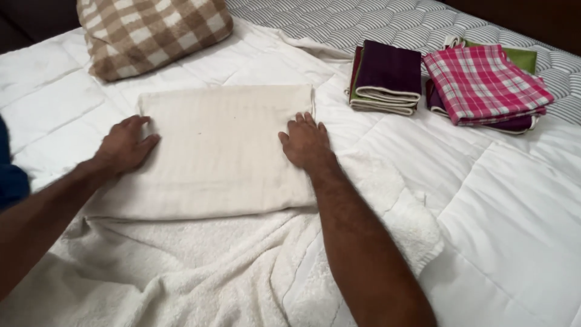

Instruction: The person folds a white cloth on a bed by hand. They smooth the fabric, fold it in half multiple times, and roll it into a compact bundle.

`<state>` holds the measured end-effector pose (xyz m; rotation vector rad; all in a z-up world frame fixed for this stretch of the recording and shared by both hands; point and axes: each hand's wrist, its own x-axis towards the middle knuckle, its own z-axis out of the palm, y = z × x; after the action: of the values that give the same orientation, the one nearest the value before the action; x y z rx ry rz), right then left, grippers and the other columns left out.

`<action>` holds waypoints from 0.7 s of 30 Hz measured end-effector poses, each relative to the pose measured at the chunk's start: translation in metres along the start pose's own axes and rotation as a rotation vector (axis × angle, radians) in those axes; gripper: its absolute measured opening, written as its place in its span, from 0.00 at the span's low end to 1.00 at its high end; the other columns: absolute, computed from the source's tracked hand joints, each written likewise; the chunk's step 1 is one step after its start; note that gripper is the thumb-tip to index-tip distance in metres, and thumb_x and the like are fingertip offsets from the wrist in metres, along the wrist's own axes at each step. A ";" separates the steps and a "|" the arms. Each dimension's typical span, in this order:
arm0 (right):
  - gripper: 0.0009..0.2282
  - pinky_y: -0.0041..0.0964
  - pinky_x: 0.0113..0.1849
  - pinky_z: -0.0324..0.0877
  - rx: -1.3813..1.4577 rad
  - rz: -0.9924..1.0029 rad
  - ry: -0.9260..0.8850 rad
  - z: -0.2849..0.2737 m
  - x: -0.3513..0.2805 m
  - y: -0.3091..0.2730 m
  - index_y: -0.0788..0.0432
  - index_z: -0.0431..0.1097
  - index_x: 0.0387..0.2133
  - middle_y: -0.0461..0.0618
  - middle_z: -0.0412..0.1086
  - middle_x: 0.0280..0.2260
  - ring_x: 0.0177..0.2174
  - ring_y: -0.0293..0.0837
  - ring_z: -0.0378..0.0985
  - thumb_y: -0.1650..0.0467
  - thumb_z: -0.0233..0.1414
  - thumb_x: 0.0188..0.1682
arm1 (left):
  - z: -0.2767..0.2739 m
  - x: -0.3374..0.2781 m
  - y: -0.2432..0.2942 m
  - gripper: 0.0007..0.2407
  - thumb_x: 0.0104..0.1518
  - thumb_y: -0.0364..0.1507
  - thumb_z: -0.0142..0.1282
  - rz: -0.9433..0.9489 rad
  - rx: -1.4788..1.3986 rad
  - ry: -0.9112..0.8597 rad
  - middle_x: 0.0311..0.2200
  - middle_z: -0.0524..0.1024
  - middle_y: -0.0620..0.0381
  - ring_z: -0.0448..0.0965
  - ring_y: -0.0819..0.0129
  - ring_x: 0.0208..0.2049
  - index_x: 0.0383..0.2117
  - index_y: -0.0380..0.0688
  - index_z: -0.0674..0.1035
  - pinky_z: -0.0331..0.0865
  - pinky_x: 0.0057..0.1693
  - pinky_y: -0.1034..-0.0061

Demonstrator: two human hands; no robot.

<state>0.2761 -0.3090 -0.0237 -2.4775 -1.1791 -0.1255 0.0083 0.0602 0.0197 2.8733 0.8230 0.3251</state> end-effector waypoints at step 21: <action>0.11 0.39 0.39 0.75 0.883 0.596 0.427 -0.011 0.118 0.051 0.62 0.76 0.32 0.51 0.80 0.33 0.34 0.45 0.81 0.69 0.65 0.39 | 0.002 0.183 -0.112 0.15 0.60 0.36 0.66 -0.531 -0.693 -0.197 0.35 0.78 0.53 0.71 0.71 0.27 0.39 0.35 0.79 0.70 0.38 0.71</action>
<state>0.3915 -0.2567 -0.0002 -1.7636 -0.1908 0.0337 0.1030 0.2526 0.0276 1.9357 1.1166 0.2010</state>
